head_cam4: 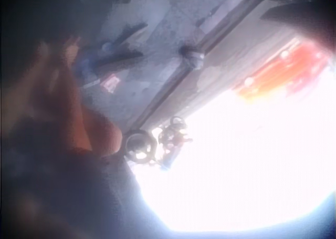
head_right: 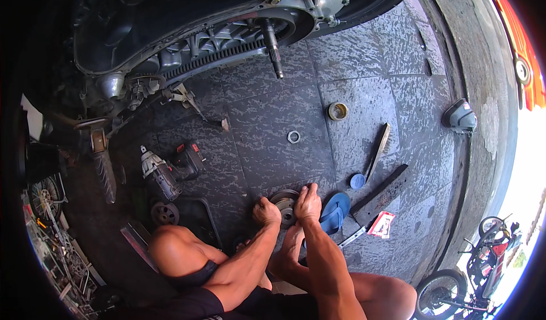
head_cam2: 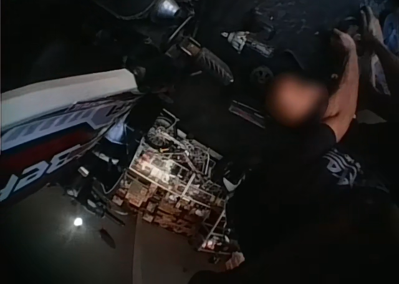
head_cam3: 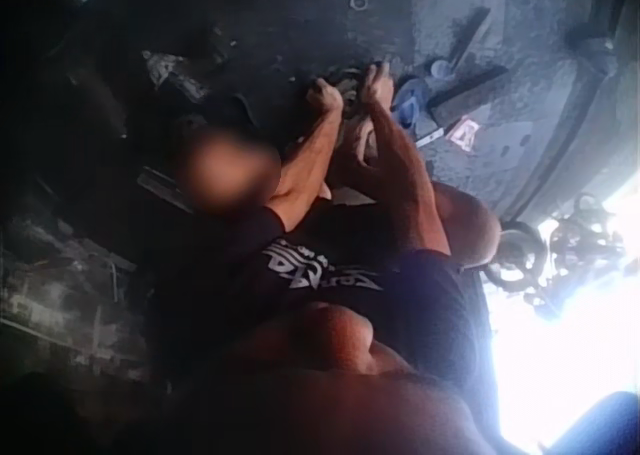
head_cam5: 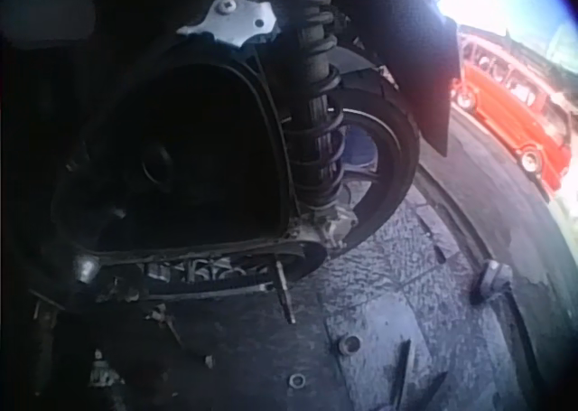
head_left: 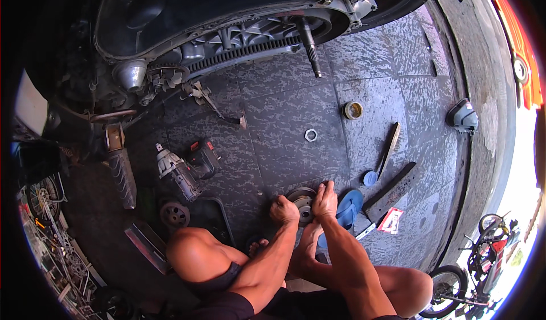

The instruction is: The person cleans and reassembles components of a scooter's CVT system, including wiping parts with a cloth and handling the drive belt and clutch assembly.

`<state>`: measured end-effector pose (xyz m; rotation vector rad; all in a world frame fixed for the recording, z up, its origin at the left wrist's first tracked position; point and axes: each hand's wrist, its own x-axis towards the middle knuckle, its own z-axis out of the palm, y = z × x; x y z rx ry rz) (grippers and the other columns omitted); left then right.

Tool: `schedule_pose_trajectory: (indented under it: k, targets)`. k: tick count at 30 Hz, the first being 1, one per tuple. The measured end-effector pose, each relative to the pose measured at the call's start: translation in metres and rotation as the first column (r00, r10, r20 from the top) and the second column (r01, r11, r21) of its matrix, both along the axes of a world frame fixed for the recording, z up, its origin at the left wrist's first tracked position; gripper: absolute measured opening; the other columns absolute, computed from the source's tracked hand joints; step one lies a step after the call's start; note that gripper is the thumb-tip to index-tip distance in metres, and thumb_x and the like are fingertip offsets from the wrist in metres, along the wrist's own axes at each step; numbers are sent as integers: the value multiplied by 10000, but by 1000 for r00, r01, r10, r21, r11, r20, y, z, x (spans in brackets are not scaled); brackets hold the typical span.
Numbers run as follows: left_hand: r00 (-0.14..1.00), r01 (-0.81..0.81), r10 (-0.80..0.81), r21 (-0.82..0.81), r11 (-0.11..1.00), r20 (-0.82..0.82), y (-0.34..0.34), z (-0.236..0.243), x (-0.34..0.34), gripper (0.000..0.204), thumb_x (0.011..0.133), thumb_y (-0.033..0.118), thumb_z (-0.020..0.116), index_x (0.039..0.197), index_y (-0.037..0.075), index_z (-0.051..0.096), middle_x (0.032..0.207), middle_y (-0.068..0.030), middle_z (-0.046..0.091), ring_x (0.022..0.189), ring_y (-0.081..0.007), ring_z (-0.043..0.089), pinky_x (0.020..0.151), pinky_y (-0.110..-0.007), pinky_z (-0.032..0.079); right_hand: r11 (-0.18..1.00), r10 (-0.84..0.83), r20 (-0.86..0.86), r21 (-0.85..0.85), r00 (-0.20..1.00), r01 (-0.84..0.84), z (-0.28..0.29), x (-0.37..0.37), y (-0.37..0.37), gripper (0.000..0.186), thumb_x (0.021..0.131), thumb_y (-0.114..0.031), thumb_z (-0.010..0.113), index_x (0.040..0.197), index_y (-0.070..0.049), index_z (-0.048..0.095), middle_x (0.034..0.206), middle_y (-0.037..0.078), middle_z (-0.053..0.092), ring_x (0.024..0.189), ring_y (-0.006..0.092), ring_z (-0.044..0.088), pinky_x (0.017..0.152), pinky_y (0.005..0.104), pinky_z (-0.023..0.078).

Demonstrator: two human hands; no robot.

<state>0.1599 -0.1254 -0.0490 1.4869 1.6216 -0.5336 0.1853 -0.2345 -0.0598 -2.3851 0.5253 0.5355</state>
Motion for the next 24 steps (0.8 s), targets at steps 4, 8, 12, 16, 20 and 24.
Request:
schedule_pose_trajectory:
  k: [4, 8, 12, 16, 20, 24]
  targets:
    - [993, 104, -101, 56, 993, -55, 1, -21, -7, 731, 893, 500, 587, 1355, -62, 516, 1381, -327, 497, 1249, -486, 494, 1073, -548, 366, 992, 121, -67, 32, 990, -119, 4, 9, -8, 262, 1023, -285, 408, 1082, -29, 416, 823, 343, 635, 797, 560, 598, 687, 617, 452]
    - [995, 36, -71, 394, 919, 75, -8, -34, -10, 477, 867, 341, 412, 857, -33, 708, 893, -298, 677, 873, -511, 629, 819, -553, 486, 965, 261, -164, 48, 951, -256, 8, 20, -10, 297, 1024, -311, 407, 1060, -17, 395, 822, 332, 651, 804, 537, 629, 735, 607, 490]
    - [966, 211, -252, 408, 888, 50, 0, -18, -8, 467, 866, 334, 413, 832, -34, 699, 880, -304, 671, 843, -523, 620, 781, -573, 476, 923, 384, -295, 150, 875, -354, 15, 32, -12, 365, 1034, -345, 418, 1052, 18, 390, 835, 342, 639, 839, 538, 619, 762, 600, 486]
    - [960, 240, -278, 389, 889, 43, 1, -18, -5, 480, 860, 343, 411, 860, -34, 707, 887, -312, 669, 856, -521, 622, 793, -573, 474, 949, 314, -199, 54, 929, -309, 18, 20, 7, 409, 1028, -387, 433, 1052, 21, 416, 975, 331, 645, 954, 508, 619, 851, 560, 486]
    - [976, 176, -210, 381, 908, 50, 4, -20, -1, 487, 855, 344, 409, 874, -37, 712, 900, -322, 666, 867, -519, 621, 807, -570, 466, 948, 316, -167, 81, 934, -306, 24, 35, 14, 383, 1017, -380, 447, 1034, 2, 438, 915, 306, 656, 909, 474, 646, 805, 547, 505]
    - [973, 175, -220, 394, 902, 73, -1, -21, -12, 498, 858, 346, 408, 877, -49, 710, 914, -326, 666, 869, -523, 615, 817, -571, 456, 912, 403, -108, 125, 909, -389, 24, 38, 8, 292, 991, -315, 488, 990, -24, 456, 803, 252, 670, 768, 451, 665, 701, 538, 527]
